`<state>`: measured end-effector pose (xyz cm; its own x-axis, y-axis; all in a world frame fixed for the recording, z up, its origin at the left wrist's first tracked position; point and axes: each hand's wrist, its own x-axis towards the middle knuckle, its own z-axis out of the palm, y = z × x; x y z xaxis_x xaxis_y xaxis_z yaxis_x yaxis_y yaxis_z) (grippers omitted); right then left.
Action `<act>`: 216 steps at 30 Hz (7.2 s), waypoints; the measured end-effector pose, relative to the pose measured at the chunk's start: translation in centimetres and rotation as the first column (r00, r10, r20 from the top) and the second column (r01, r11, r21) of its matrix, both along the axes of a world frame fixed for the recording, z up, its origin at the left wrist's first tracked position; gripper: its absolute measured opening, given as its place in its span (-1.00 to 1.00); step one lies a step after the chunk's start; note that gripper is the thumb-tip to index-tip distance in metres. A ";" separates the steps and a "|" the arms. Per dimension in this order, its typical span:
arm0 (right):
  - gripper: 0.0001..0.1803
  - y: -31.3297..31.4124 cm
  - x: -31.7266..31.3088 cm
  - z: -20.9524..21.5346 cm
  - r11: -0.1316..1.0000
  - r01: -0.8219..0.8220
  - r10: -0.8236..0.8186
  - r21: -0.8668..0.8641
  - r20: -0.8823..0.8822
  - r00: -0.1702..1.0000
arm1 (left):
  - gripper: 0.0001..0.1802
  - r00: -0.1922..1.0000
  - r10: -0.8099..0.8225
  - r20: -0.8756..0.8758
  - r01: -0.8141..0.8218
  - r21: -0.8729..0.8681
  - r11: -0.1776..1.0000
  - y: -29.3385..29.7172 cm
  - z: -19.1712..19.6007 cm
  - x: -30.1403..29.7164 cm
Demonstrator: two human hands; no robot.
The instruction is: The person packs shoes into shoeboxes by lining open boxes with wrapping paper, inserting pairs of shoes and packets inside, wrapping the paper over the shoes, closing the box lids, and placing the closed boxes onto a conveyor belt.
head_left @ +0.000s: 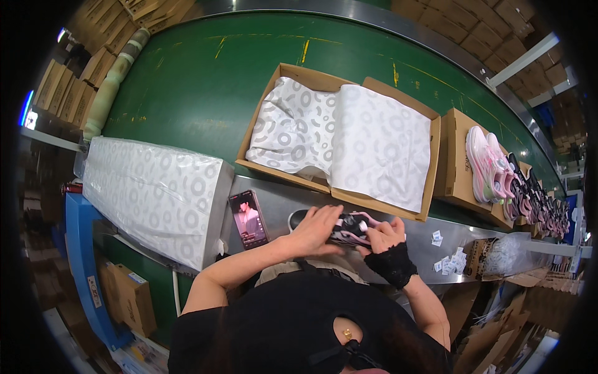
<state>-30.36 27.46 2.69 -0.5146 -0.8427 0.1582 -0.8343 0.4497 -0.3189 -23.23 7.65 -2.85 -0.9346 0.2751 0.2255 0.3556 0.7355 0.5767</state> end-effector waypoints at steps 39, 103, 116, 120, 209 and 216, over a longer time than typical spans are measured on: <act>-0.32 -3.0 -7.6 -9.5 0.872 0.481 -0.489 -0.088 -0.161 0.857 | -0.42 0.667 0.597 0.446 -0.691 0.671 0.271 -10.8 -0.6 -9.2; -0.79 -9.0 3.6 -14.0 0.954 0.118 0.151 -0.275 0.783 0.603 | -0.24 -0.273 0.625 0.731 0.179 0.677 -0.713 -9.5 -9.1 43.2; -0.42 -2.6 3.3 -6.5 0.843 0.456 0.121 -0.285 0.927 0.356 | -0.78 0.724 0.038 0.689 -0.687 0.714 0.136 3.1 -2.1 3.8; -0.66 4.2 -5.0 -6.5 0.831 0.174 -0.172 -0.528 0.054 0.984 | -0.78 0.675 0.080 0.733 -0.735 0.678 -0.011 4.3 -1.4 2.5; -0.50 -2.9 -5.5 -4.9 0.943 0.260 -0.180 -0.207 0.339 0.924 | -0.21 0.030 0.978 0.206 -0.829 -0.542 0.140 -25.4 -1.8 18.9; -0.39 -10.3 -2.7 -8.3 0.922 0.159 -0.212 0.354 0.117 0.970 | -0.62 0.140 0.990 -0.034 -0.893 -0.436 0.111 -28.2 -2.5 20.4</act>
<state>-33.06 17.21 -5.56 -0.6620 -0.7188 -0.2121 -0.6796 0.6951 -0.2345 -2.82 -20.50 -5.32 -0.4730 -0.8736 0.1148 -0.8536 0.4866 0.1861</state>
